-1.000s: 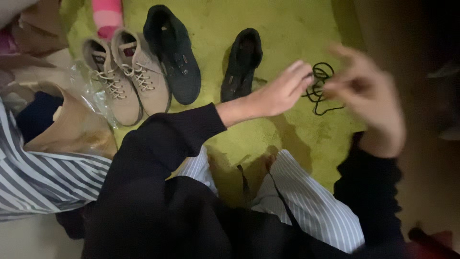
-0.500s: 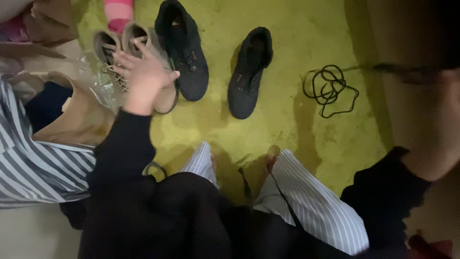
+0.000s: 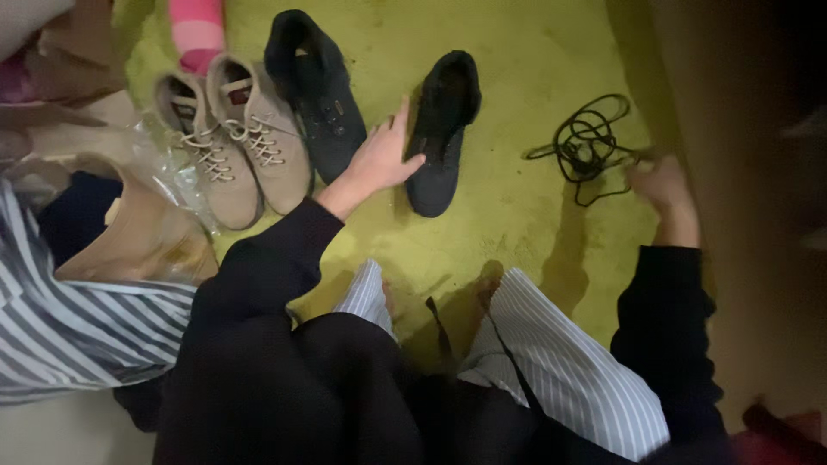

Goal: The person sits on a green rug and removes the laces from a pair of black shoes. They then re-lace the shoes by threading the laces through the eyelets and tying them.

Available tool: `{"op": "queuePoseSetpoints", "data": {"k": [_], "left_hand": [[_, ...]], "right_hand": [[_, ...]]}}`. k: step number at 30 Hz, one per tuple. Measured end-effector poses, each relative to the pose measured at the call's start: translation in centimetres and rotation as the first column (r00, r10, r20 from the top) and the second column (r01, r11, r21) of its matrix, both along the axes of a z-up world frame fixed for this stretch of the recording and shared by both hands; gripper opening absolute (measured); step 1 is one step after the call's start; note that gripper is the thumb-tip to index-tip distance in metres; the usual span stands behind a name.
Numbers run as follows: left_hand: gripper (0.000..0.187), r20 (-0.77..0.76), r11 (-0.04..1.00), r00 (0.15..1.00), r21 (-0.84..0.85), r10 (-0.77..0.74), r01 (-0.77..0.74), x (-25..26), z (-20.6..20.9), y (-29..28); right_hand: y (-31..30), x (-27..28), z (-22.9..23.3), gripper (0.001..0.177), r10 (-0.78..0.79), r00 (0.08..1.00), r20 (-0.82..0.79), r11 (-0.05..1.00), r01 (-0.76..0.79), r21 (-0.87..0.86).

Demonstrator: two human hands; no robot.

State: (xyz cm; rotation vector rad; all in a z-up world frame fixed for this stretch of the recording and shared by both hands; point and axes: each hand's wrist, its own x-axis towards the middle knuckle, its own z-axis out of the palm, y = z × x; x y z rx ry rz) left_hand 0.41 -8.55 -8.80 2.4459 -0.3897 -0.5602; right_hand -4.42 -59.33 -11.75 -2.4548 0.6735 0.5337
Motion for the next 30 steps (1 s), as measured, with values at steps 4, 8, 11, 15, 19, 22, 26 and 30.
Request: {"op": "queuePoseSetpoints", "data": {"k": [4,8,11,15,19,22,26,30], "left_hand": [[0.117,0.190,0.990,0.981,-0.141,0.032,-0.005,1.7,-1.6,-2.0],[0.057,0.248,0.985,0.968,-0.161,-0.025,0.067,3.3,-4.2,-4.2],[0.019,0.218,0.966,0.967,-0.248,0.132,-0.076,4.2,-5.4,-5.3],[0.016,0.269,0.927,0.932,-0.346,0.243,-0.142,4.0,-3.8,-4.2],[0.016,0.148,0.872,0.945,-0.447,0.290,-0.198,1.7,1.8,-1.5],[0.017,0.105,0.819,0.929,-0.515,0.354,-0.254,1.0,8.0,1.9],[0.012,0.009,0.715,0.919,-0.632,0.393,-0.300,0.2,15.5,7.7],[0.011,0.007,0.703,0.885,-0.610,0.466,-0.365,-1.2,19.7,11.1]], "right_hand": [[0.3,-2.5,-2.1,0.060,-0.070,0.988,-0.139,0.990,0.086,0.108],[1.4,-3.5,-1.3,0.053,0.003,0.987,-0.159,0.998,0.007,0.061],[3.0,-2.9,-0.6,0.046,0.077,0.993,-0.091,0.990,-0.065,0.122],[6.3,-0.5,-0.6,0.041,0.146,0.987,0.069,0.920,-0.161,0.358],[11.3,3.8,-0.5,0.041,0.394,0.898,0.195,0.864,-0.435,0.254],[17.5,8.3,-0.3,0.042,0.568,0.811,0.140,0.791,-0.585,0.177],[28.6,14.0,-0.4,0.050,0.655,0.736,0.173,0.713,-0.677,0.180],[40.5,17.9,-1.2,0.054,0.585,0.811,0.014,0.759,-0.553,0.344]]}}
